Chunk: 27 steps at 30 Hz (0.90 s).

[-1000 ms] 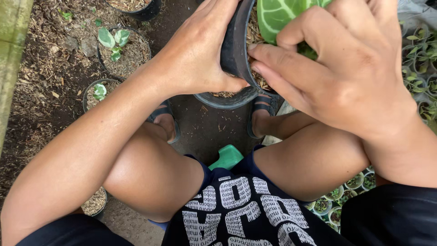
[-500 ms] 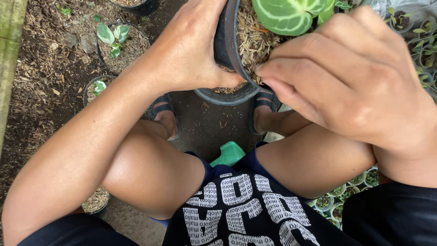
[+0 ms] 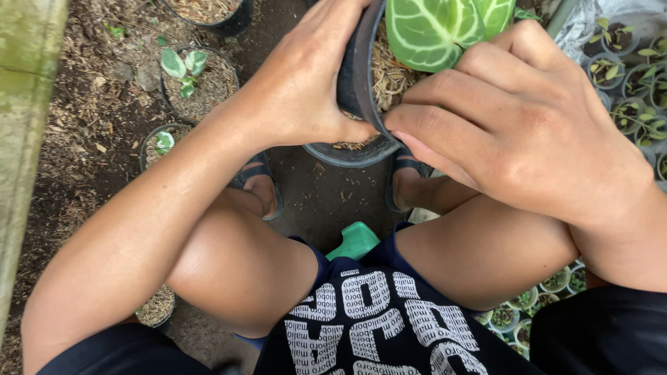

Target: The person sits on a small stool and repeatedly scoops wood chips from a bucket to top-dress several potted plants. They spread the chips around the base of each plant, then place the pots back on the ground or a nearby rack.

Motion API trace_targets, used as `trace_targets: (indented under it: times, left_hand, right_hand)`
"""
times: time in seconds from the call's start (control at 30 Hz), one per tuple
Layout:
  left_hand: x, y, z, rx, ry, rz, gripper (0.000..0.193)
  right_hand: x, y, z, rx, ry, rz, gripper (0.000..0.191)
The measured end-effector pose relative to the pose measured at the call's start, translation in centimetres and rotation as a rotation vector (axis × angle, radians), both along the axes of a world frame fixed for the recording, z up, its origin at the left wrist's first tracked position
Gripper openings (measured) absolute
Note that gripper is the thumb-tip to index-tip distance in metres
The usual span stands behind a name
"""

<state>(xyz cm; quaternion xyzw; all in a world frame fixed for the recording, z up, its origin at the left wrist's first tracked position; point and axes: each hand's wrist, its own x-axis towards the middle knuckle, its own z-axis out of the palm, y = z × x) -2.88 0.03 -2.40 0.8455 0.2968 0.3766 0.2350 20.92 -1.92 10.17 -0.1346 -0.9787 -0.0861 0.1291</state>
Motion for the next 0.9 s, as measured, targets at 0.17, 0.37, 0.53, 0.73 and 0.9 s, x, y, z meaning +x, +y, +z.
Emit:
trace_targets:
  times: [0.17,0.37,0.53,0.73,0.9]
  left_hand:
    - [-0.1,0.1,-0.4,0.001,-0.024,0.002,0.121]
    - [-1.1,0.8,-1.3,-0.03,-0.029,0.048,0.124]
    - [-2.4,1.0,-1.2,-0.07,-0.078,0.167,0.123]
    - [-2.6,1.3,-0.6,-0.177,-0.144,0.259,0.12]
    - [-1.4,1.8,-1.0,-0.091,-0.209,0.18,0.13]
  right_hand:
    - [0.1,0.2,-0.4,-0.042,0.042,-0.015,0.017]
    - [2.0,0.4,-0.1,-0.18,0.125,-0.123,0.015]
    - [4.2,2.6,-0.9,-0.267,0.123,-0.315,0.017]
    - [4.6,3.4,-4.2,-0.774,0.45,-0.343,0.038]
    - [3.9,4.5,-5.1,-1.201,0.647,-0.463,0.044]
